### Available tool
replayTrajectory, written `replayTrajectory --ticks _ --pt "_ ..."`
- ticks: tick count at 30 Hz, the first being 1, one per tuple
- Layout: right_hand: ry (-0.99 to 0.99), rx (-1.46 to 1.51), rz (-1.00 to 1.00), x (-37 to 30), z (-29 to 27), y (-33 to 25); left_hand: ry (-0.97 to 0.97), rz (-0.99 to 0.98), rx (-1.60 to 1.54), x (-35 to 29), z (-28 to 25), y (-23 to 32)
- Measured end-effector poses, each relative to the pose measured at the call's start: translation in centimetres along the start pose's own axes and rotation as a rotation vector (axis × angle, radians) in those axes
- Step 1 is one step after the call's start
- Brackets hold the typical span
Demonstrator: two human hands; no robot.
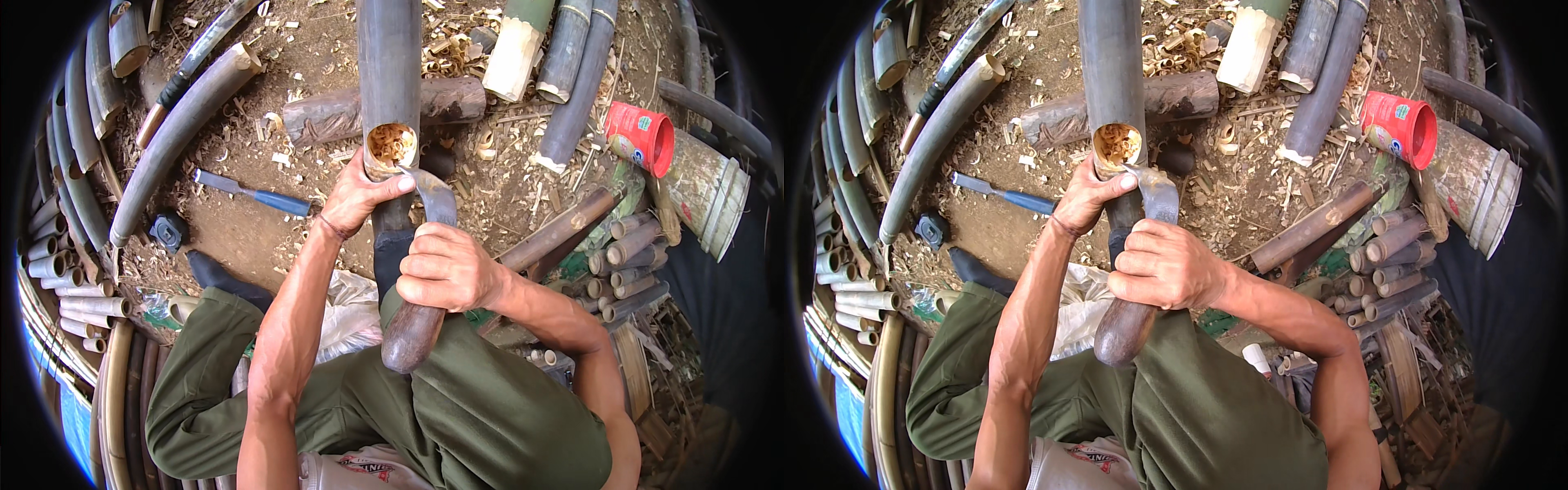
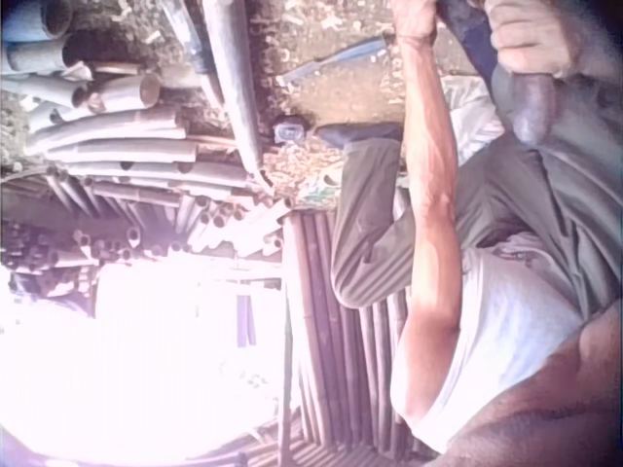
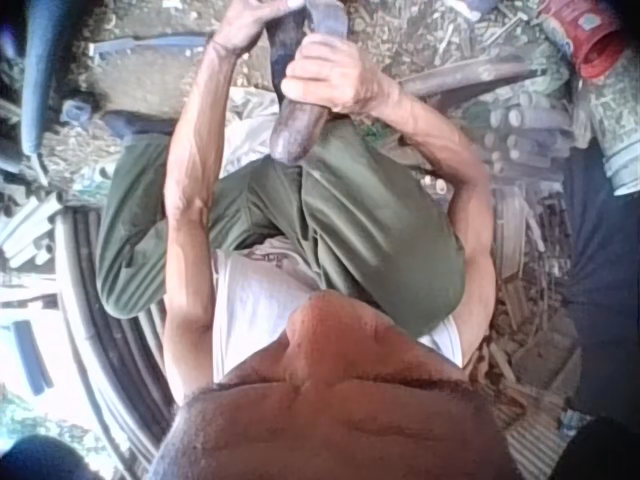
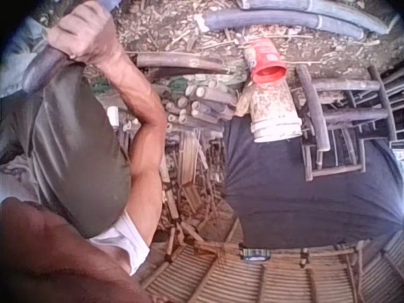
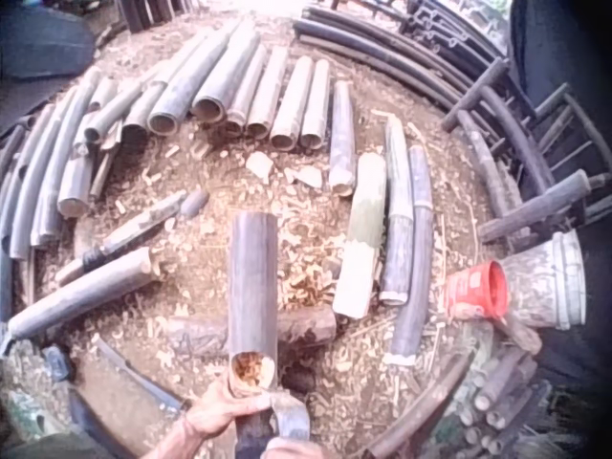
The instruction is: The person carves a hole into a bamboo pole using a small knife and then uses another bamboo piece as a mallet to drive a chisel-like tool into the hole.
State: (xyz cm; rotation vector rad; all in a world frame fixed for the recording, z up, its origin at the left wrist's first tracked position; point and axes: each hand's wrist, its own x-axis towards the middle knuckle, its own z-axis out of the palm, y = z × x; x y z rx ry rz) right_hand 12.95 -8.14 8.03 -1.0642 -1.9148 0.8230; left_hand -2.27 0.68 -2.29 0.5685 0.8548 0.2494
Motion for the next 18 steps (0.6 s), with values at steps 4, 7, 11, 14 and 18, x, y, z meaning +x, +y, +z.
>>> replayTrajectory --ticks 4,7,11,14,18 --pt "-0.025 -0.032 -0.021 -0.7 0.2 0.4 0.067 0.012 0.042 0.0 1.0 0.1" --pt "-0.051 -0.065 -0.047 -1.2 0.1 0.7 0.128 0.07 0.076 -0.1 1.5 -0.1" --pt "-0.094 -0.086 -0.075 -2.1 -0.1 1.4 0.236 0.096 0.156 0.2 2.3 -0.3" --pt "-0.123 -0.122 -0.091 -2.3 -0.4 2.1 0.29 0.116 0.236 0.2 2.9 -0.1" --pt "-0.145 -0.205 -0.132 -3.5 -0.4 3.1 0.409 0.14 0.333 0.4 3.5 -0.9"
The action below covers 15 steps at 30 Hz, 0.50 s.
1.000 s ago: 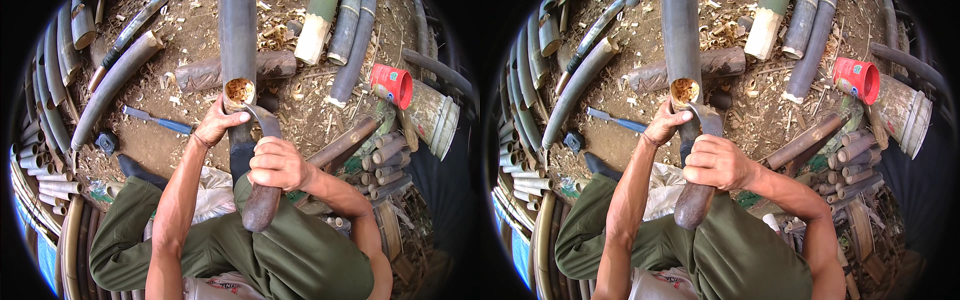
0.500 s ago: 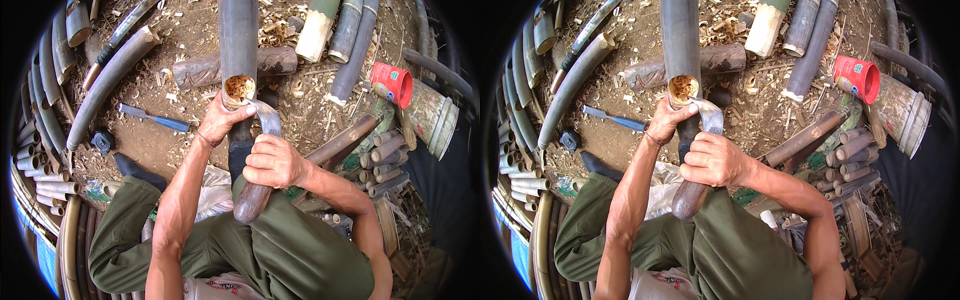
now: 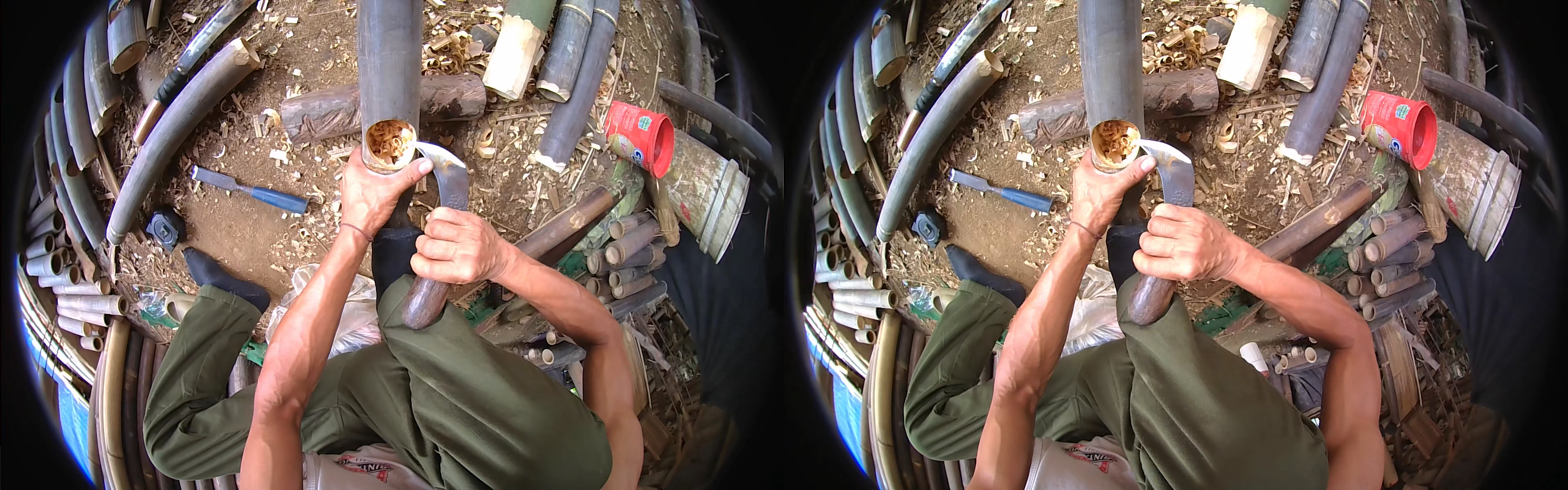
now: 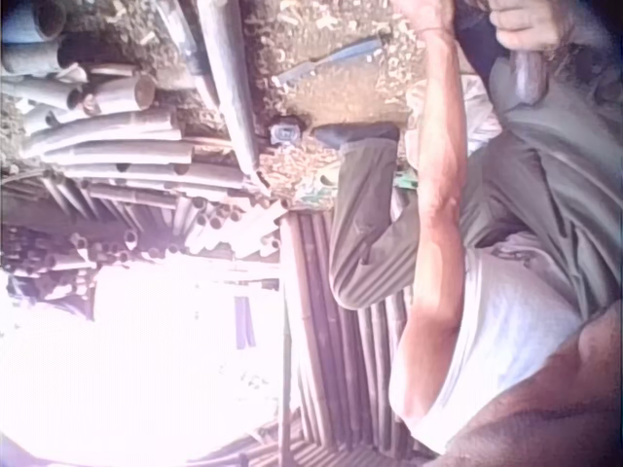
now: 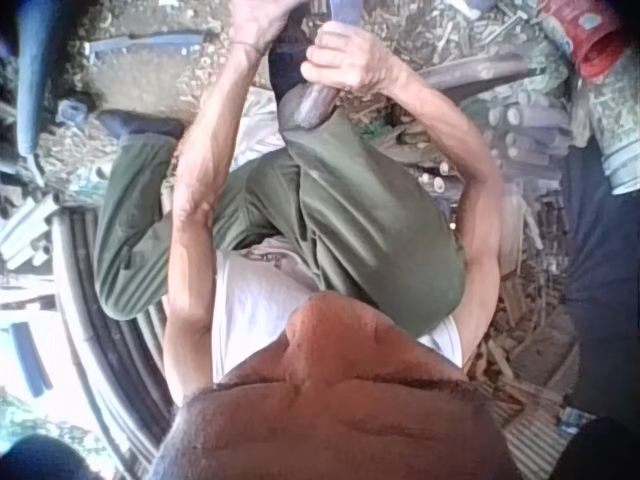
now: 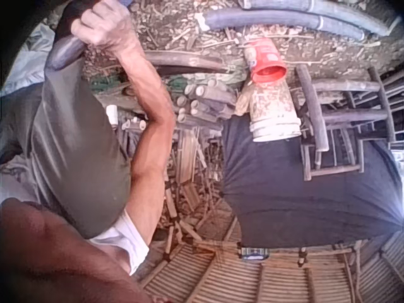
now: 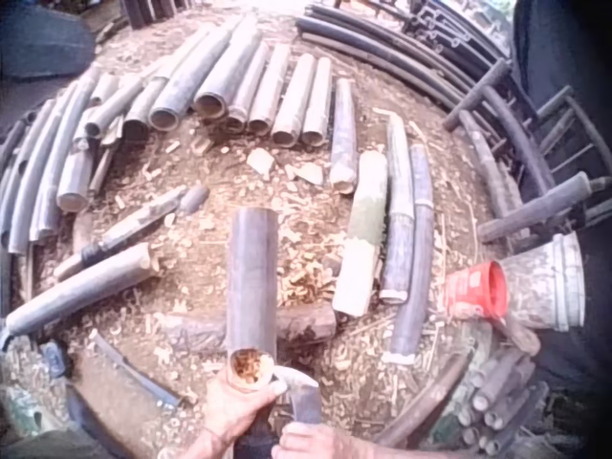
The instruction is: The person carves a hole into a bamboo pole using a small knife and then uses another bamboo piece as a mallet to drive a chisel-like tool into the hole.
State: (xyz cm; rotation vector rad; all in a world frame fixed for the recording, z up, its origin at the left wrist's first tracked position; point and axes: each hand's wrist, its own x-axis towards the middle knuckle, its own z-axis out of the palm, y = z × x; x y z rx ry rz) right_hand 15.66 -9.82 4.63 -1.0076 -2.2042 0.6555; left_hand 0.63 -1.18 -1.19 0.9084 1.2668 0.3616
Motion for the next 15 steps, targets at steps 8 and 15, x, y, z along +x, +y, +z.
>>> replayTrajectory --ticks 8,15 --pt "0.174 -0.008 0.126 1.4 -1.4 -1.3 -0.146 -0.047 -0.283 -0.4 -1.7 -0.4" --pt "0.015 0.327 0.048 5.0 -2.6 -1.5 -0.282 -0.043 -0.469 -1.0 -3.3 -1.6"
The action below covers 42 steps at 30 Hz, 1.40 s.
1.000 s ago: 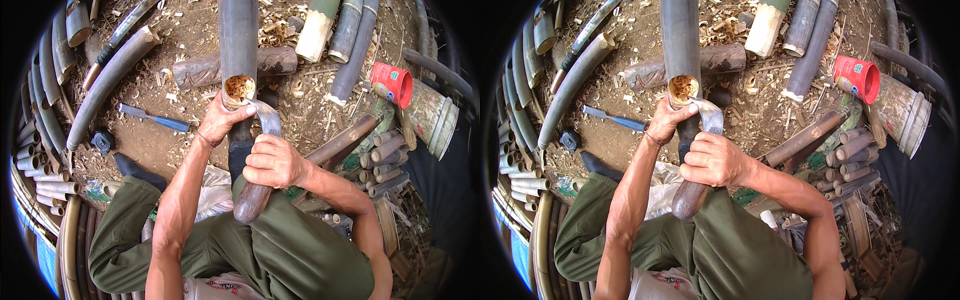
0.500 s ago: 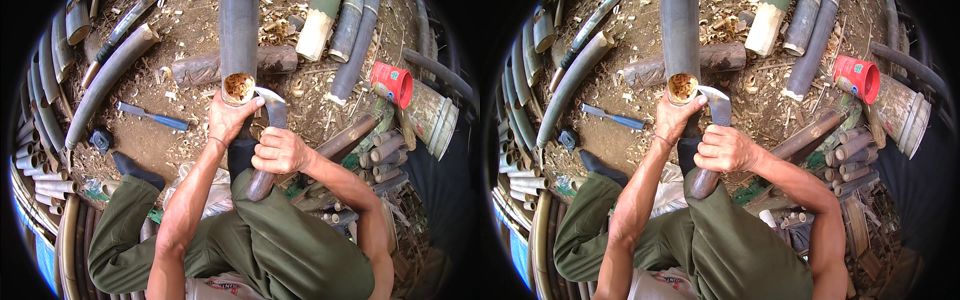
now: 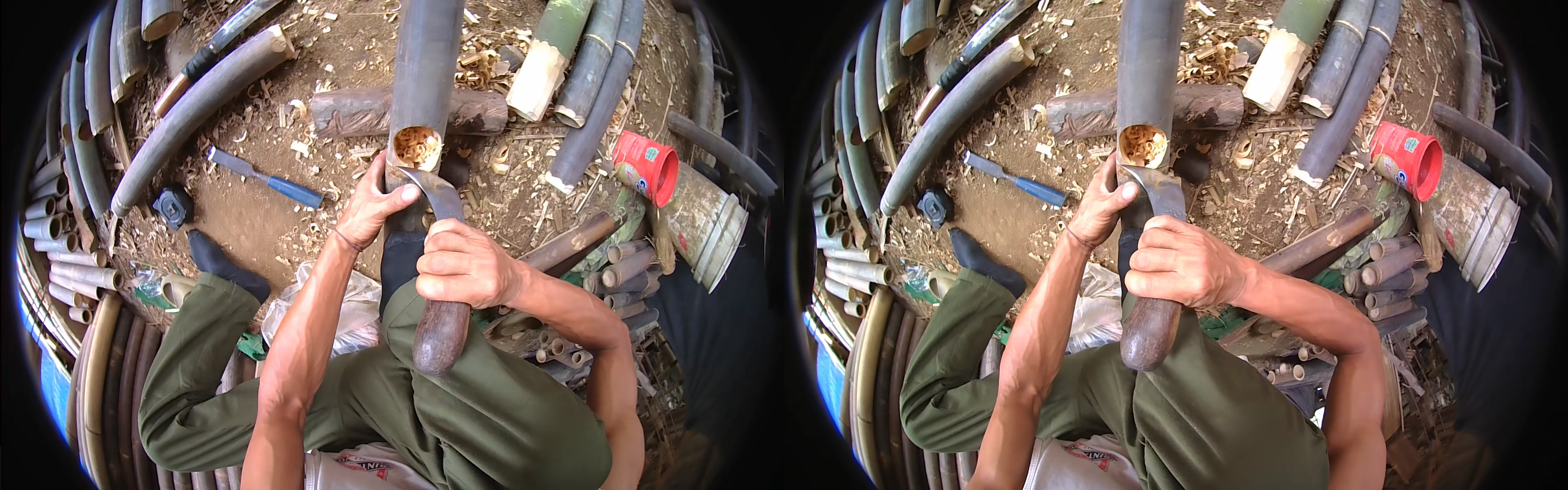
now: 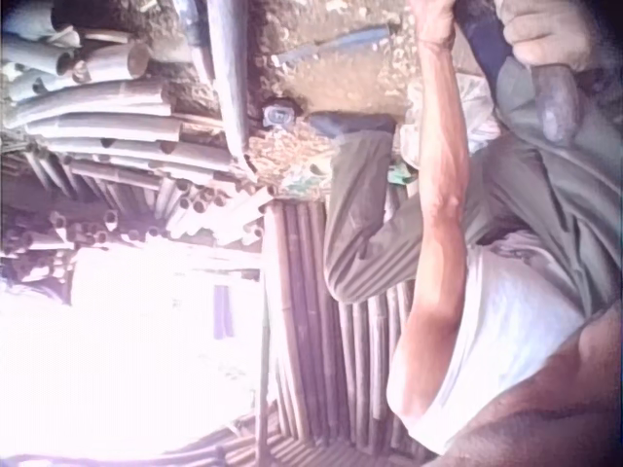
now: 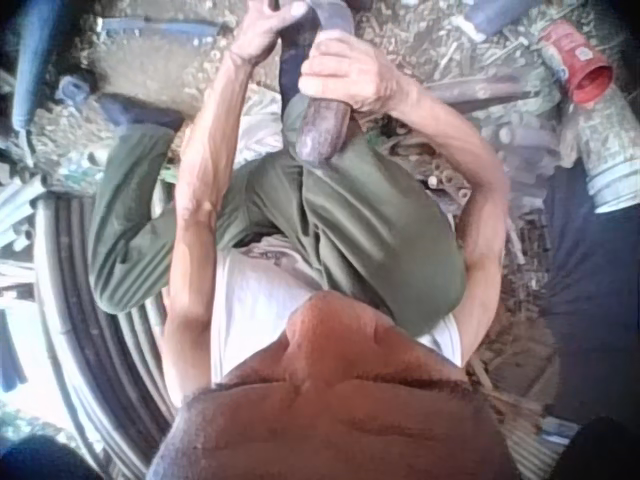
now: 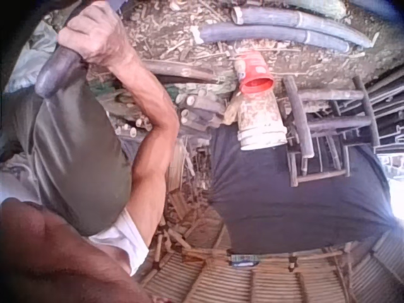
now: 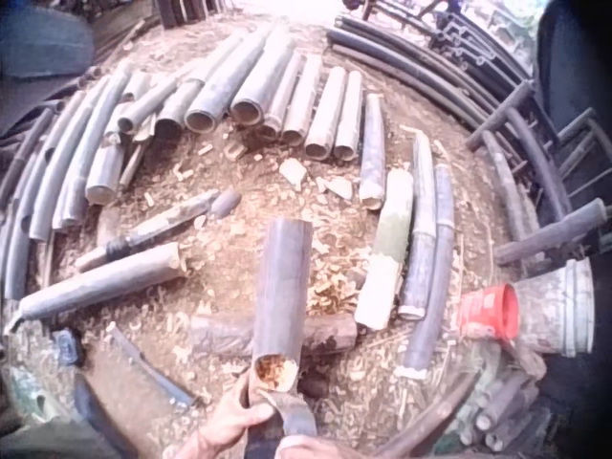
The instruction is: The person carves a hole into a bamboo pole using a small knife and then uses another bamboo piece as a mallet to drive a chisel-like tool into the hole.
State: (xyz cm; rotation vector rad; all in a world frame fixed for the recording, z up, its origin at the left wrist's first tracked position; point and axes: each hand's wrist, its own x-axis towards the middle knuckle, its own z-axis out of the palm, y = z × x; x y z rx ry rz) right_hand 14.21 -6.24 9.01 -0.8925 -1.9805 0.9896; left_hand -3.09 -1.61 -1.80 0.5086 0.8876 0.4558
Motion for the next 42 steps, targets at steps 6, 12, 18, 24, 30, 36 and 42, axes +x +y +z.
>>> replayTrajectory --ticks 6,12,18,24,30,36,42 --pt "-0.071 0.019 -0.015 0.3 0.9 0.5 -0.014 -0.049 0.026 0.0 -0.1 0.1" --pt "-0.095 -0.005 -0.068 -0.3 1.5 1.2 0.004 -0.044 -0.033 -0.1 0.5 0.2" --pt "-0.073 -0.061 -0.084 -0.5 1.8 2.4 0.082 -0.021 0.0 0.1 0.2 -0.6" --pt "-0.078 -0.021 -0.058 -0.1 1.2 1.3 0.053 0.005 0.057 0.0 0.6 -0.3" --pt "-0.098 -0.015 -0.063 0.5 1.4 1.7 0.056 -0.048 -0.044 0.0 0.2 -0.2" --pt "-0.103 -0.104 -0.09 0.2 2.0 3.0 0.139 -0.028 0.067 0.4 0.5 -0.5" --pt "-0.106 -0.214 -0.154 -1.1 2.8 4.6 0.251 0.02 0.209 0.3 2.2 0.4"
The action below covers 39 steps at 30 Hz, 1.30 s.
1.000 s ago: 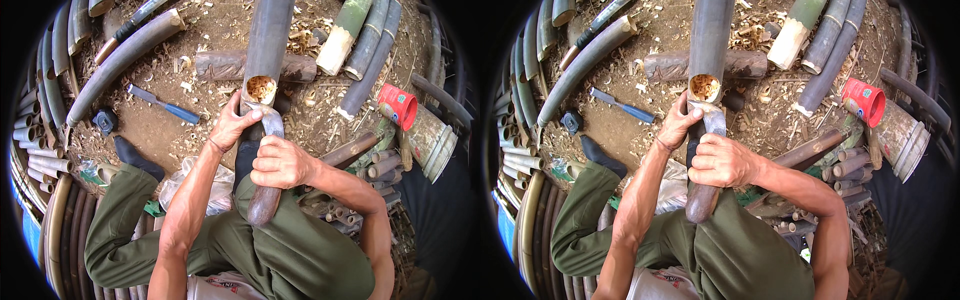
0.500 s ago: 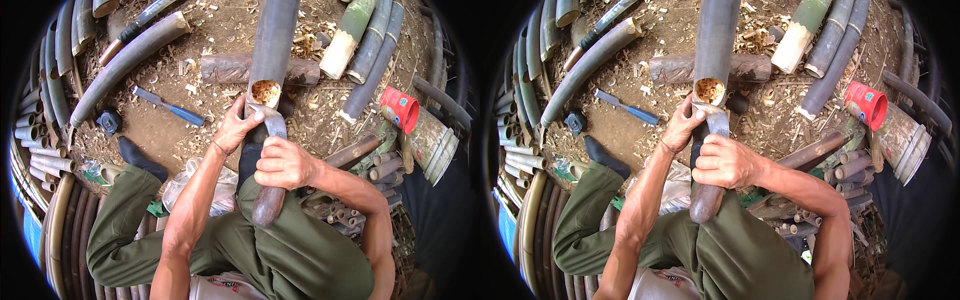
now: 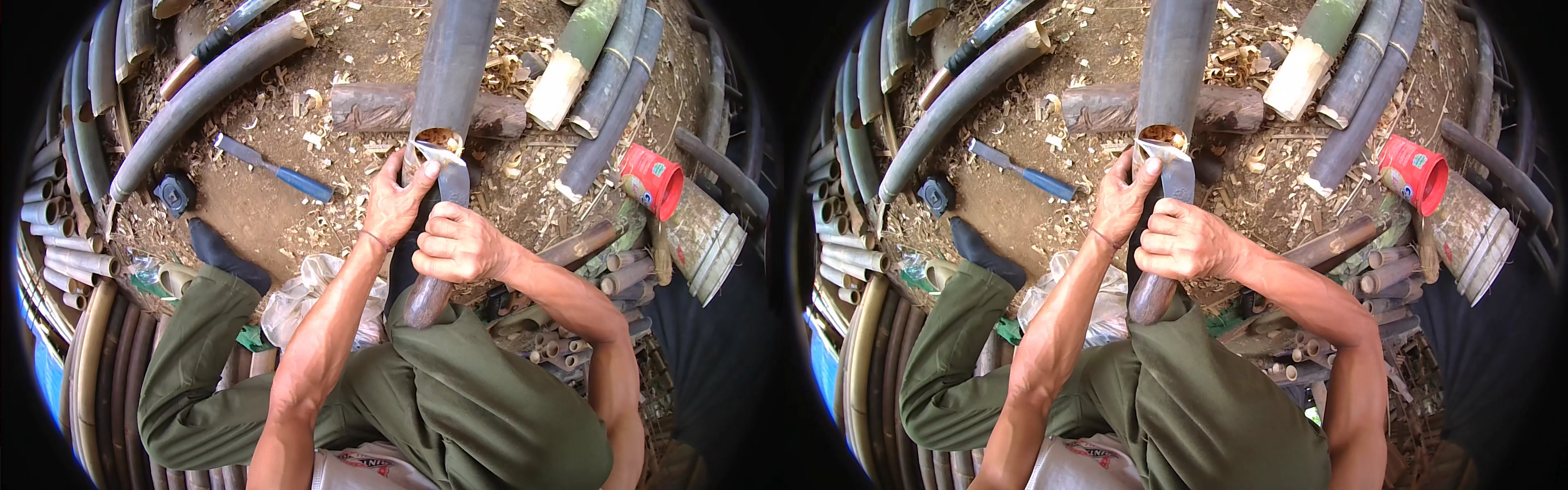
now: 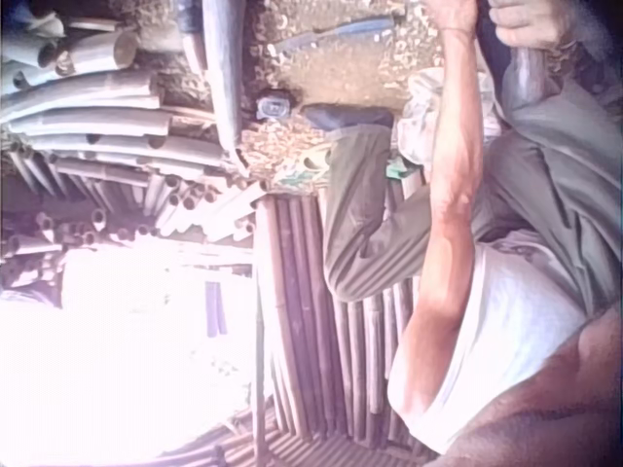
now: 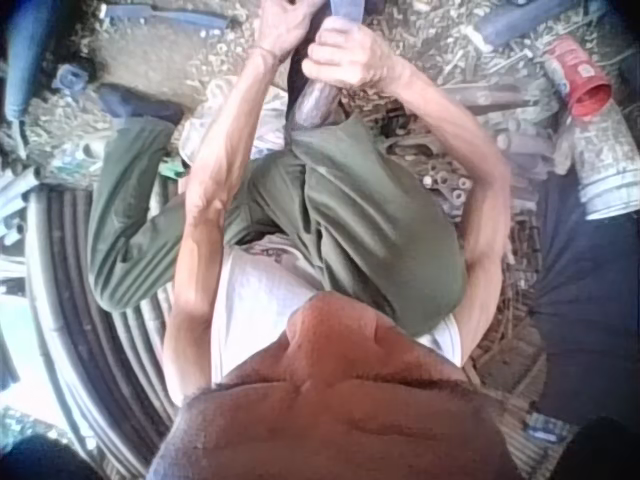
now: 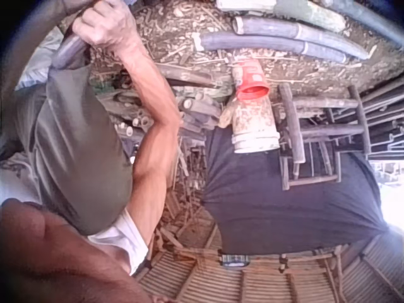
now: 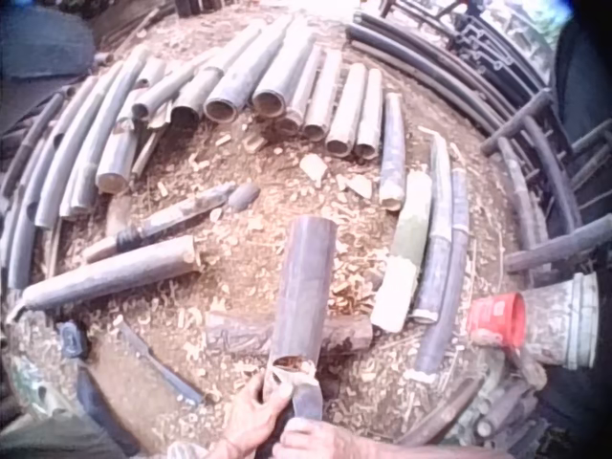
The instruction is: The person carves a hole into a bamboo pole using a small knife and then uses another bamboo piece as a mallet to drive a chisel-like tool into the hole.
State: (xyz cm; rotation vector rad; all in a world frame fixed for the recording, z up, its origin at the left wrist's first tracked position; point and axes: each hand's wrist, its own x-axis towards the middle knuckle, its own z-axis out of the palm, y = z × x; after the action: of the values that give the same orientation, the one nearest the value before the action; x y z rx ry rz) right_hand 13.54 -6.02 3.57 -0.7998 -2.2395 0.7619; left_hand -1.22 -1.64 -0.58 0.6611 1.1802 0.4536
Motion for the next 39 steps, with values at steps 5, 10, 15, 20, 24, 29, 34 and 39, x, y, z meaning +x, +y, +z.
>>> replayTrajectory --ticks 5,10,15,20,24,29,34,39 --pt "0.114 0.024 0.095 1.1 -0.7 -0.4 -0.058 0.038 -0.034 -0.4 -0.5 0.3" --pt "0.923 0.718 0.58 4.3 -5.9 0.7 -0.112 0.058 -0.097 -0.6 -0.7 0.7" --pt "0.958 0.643 0.673 4.6 -5.8 2.0 0.072 -0.079 0.023 0.7 1.8 2.7" --pt "0.908 0.591 0.697 4.3 -5.7 3.2 0.142 -0.168 0.149 1.2 1.6 1.5" --pt "0.914 0.786 0.833 5.2 -6.1 4.2 0.178 -0.192 0.137 1.2 1.6 1.1" --pt "0.666 0.696 0.875 5.4 -7.0 5.3 0.115 -0.257 0.112 -0.2 0.8 1.8" --pt "0.904 0.806 0.631 5.3 -11.1 1.3 0.008 -0.184 0.513 -1.7 -7.5 2.6" --pt "0.843 -0.026 1.094 -0.6 -12.2 -3.3 0.614 0.6 1.493 4.5 -14.5 10.7"
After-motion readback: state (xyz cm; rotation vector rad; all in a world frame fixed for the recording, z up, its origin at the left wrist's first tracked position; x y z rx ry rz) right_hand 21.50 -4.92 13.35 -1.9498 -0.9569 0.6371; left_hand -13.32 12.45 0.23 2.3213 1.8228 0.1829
